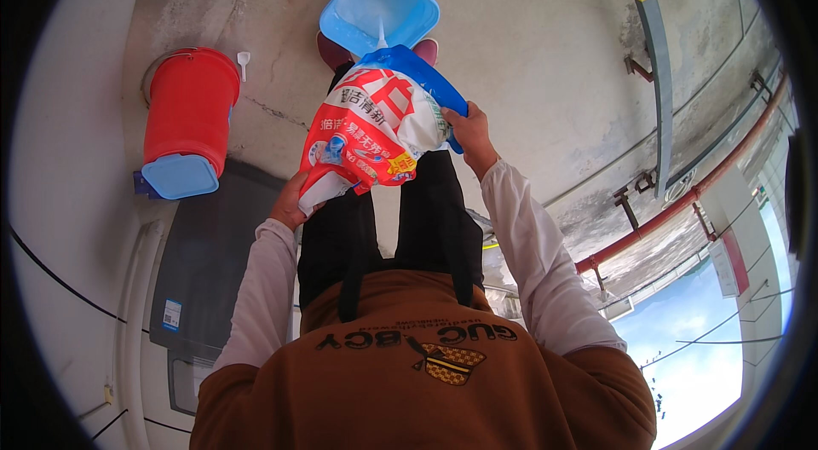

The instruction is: The person pours liquid detergent from a large refill pouch into a small blue basin. They then fold and crumple the empty pouch and place it into a nearby bucket. Finally, they pick up the blue basin and set it down again.

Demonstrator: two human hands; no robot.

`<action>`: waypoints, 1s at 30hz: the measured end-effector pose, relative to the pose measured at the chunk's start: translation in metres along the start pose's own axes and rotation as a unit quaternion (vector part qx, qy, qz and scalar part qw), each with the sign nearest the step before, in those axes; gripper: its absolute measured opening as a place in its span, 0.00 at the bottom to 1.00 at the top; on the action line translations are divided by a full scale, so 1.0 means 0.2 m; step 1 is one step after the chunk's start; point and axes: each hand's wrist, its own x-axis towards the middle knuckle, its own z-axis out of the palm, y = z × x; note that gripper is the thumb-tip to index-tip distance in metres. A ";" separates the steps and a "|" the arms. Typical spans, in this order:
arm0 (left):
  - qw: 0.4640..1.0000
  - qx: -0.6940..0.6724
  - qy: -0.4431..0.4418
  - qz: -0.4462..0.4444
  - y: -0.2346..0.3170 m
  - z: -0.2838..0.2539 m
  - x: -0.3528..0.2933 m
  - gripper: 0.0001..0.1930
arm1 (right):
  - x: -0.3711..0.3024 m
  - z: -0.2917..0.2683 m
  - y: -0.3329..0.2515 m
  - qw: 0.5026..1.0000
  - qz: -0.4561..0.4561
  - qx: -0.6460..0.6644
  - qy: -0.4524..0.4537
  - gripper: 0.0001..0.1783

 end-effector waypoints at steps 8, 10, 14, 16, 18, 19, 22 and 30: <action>1.000 -0.010 -0.023 -0.005 -0.02 -0.02 0.03 0.18 | -0.02 -0.01 -0.02 0.999 -0.039 -0.005 0.015 0.16; 1.000 -0.020 0.002 0.000 -0.03 0.00 0.03 0.18 | -0.03 -0.01 -0.04 0.999 -0.036 0.009 0.011 0.16; 1.000 -0.012 -0.001 -0.004 -0.03 0.00 0.03 0.18 | -0.03 -0.02 -0.06 0.999 -0.037 0.011 0.005 0.16; 1.000 -0.010 0.009 -0.005 -0.03 0.01 0.03 0.18 | -0.03 -0.02 -0.06 0.999 -0.037 0.016 0.000 0.16; 1.000 -0.012 0.006 -0.007 -0.03 0.01 0.03 0.18 | -0.03 -0.02 -0.06 0.999 -0.033 0.012 0.004 0.16; 1.000 -0.012 0.004 -0.008 -0.03 0.00 0.03 0.19 | -0.03 -0.02 -0.06 0.999 -0.031 0.010 0.005 0.16; 1.000 -0.002 -0.019 -0.016 -0.04 -0.03 0.05 0.19 | -0.04 -0.02 -0.06 0.999 -0.032 0.012 0.001 0.16; 0.999 -0.009 -0.026 -0.020 -0.04 -0.05 0.05 0.19 | -0.05 -0.02 -0.08 0.999 -0.023 0.024 -0.003 0.16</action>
